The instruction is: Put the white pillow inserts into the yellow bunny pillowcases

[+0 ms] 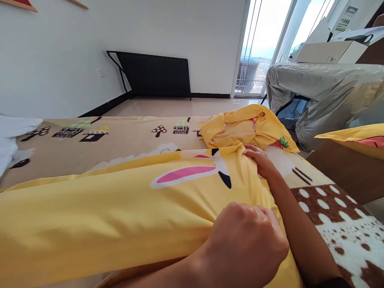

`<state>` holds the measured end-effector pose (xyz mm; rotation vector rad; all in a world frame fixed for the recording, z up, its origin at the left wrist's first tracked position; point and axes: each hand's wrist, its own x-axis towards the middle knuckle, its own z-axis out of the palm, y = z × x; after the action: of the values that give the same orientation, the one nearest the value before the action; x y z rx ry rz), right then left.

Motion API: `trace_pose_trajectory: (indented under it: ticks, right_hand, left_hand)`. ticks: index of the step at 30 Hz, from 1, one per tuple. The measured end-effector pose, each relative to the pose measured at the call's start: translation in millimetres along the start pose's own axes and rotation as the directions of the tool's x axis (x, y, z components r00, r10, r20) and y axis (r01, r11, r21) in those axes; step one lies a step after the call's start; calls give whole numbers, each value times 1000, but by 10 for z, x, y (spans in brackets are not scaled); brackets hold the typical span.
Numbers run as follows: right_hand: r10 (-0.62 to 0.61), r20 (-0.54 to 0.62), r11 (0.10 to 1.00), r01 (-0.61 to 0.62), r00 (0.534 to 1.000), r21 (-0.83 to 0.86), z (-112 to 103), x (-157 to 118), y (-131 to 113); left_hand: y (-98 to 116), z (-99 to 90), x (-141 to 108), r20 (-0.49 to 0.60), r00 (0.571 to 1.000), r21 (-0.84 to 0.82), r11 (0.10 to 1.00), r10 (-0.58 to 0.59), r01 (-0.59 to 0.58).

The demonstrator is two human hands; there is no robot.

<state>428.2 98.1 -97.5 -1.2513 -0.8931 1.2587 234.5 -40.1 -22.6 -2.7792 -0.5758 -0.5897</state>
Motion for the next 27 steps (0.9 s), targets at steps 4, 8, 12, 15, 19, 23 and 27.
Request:
trace_pose_trajectory:
  ticks: [4,8,12,15,19,23,27]
  right_hand:
    - [-15,189,1000,12,982,15,-11,-84,-71]
    - [-40,253,999,37,967,16,65,-188,-141]
    - [-124,165,992,128,978,-12,37,-202,-217]
    - [-253,-7,966,253,968,53,40,-192,-234]
    - [-328,-58,943,331,943,43,113,-217,-237]
    - [-561,-45,827,556,827,-87,121,-465,-384]
    - [-772,-158,635,760,616,-139,144,-1041,-662]
  left_hand:
    - [28,-19,-19,-29,1000,-24,1000,-2,1]
    - [70,22,-56,30,999,70,997,-25,23]
    - [112,15,-112,161,985,128,991,-58,38]
    - [175,-23,-135,237,969,135,990,-71,40]
    - [170,-299,-281,325,946,107,994,-20,-15]
    - [-238,-1059,-806,331,942,-157,981,-55,112]
    - [-791,-1727,-1477,107,577,5,581,-809,814]
